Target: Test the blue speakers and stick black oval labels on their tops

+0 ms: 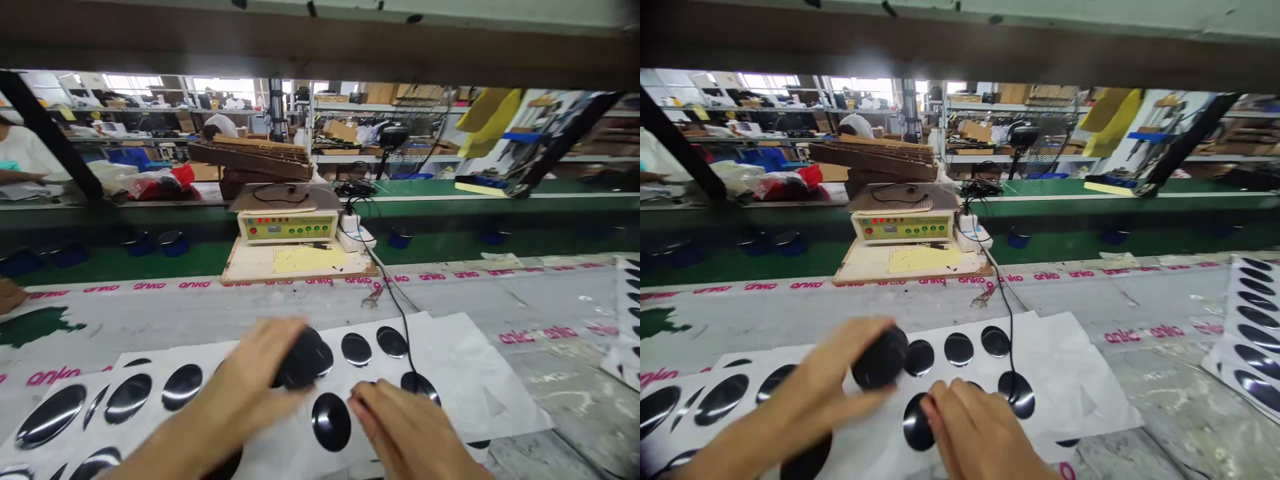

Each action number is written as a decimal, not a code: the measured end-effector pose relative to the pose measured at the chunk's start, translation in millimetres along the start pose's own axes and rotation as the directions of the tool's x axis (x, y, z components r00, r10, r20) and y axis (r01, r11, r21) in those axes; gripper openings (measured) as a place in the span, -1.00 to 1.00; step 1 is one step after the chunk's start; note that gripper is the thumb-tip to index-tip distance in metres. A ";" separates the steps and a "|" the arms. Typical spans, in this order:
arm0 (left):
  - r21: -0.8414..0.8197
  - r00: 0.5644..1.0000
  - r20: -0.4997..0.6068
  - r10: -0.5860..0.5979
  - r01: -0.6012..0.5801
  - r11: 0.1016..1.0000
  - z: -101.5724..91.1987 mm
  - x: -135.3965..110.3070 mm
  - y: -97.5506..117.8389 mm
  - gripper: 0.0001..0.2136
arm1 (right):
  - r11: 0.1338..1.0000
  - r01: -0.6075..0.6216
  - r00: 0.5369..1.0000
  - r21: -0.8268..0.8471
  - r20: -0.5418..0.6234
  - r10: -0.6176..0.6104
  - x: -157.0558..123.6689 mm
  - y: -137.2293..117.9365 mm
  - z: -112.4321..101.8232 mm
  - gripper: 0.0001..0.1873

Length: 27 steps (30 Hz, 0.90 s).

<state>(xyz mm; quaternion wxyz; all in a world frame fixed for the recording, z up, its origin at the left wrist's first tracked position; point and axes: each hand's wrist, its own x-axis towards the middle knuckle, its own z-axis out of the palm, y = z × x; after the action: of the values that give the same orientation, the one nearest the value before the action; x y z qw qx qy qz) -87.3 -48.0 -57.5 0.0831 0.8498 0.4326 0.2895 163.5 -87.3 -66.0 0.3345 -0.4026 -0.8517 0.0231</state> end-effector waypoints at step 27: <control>-0.827 0.902 0.015 -0.431 0.254 0.502 13.3 8.9 76.8 -0.25 | 0.918 -0.170 0.946 0.359 0.320 0.050 87.8 6.1 -61.5 -0.47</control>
<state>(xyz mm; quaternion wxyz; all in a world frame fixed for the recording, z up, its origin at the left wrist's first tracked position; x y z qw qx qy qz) -23.0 -86.6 -34.6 0.4761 0.5798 0.4171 0.5129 164.1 -35.7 28.2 0.2696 -0.3690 -0.8478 0.2690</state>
